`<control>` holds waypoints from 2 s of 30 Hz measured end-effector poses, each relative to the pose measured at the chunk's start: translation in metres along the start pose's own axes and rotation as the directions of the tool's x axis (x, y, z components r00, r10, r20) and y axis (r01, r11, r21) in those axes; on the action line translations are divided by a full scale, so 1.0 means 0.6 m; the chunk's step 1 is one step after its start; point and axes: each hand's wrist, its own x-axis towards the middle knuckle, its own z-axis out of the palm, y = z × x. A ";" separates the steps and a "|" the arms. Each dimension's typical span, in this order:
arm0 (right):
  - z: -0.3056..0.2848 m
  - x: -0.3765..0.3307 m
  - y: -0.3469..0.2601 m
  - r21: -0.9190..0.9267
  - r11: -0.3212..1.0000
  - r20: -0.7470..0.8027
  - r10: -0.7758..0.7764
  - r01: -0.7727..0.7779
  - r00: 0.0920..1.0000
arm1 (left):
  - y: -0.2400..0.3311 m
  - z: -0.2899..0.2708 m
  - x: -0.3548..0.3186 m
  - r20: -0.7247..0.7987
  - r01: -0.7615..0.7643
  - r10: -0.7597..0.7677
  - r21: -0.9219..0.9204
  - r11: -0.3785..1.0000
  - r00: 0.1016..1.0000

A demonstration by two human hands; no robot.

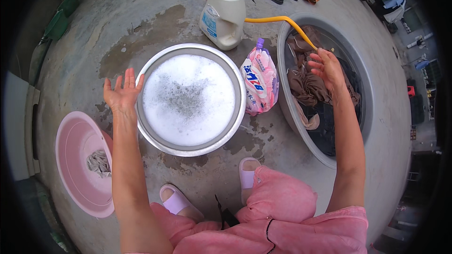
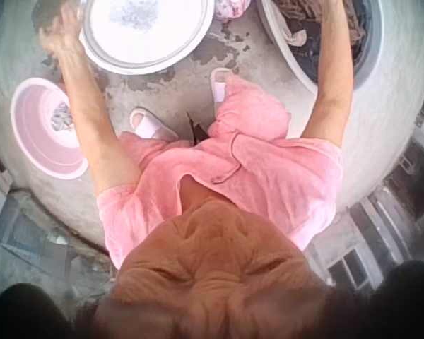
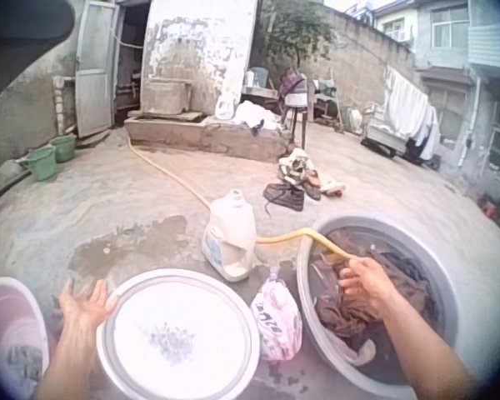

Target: The person washes a grey cloth and a brown shirt in a basin of soapy water by hand, scrubbing the fabric, wringing out the liquid, and moving the items into a plastic tub.

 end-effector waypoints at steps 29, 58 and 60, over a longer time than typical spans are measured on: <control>-0.216 0.055 0.203 0.143 0.990 -0.399 0.057 0.001 0.915 | -0.229 0.087 -0.054 0.003 0.327 -0.402 0.576 0.749 0.916; -0.036 -0.115 -0.110 0.592 0.667 -0.194 -0.428 0.453 0.883 | -0.487 0.182 -0.283 0.666 -0.468 -0.623 0.740 0.484 0.410; -0.017 -0.114 -0.089 0.597 0.699 -0.051 -0.456 0.393 0.888 | -0.502 0.183 -0.275 0.703 -0.499 -0.622 0.699 0.512 0.345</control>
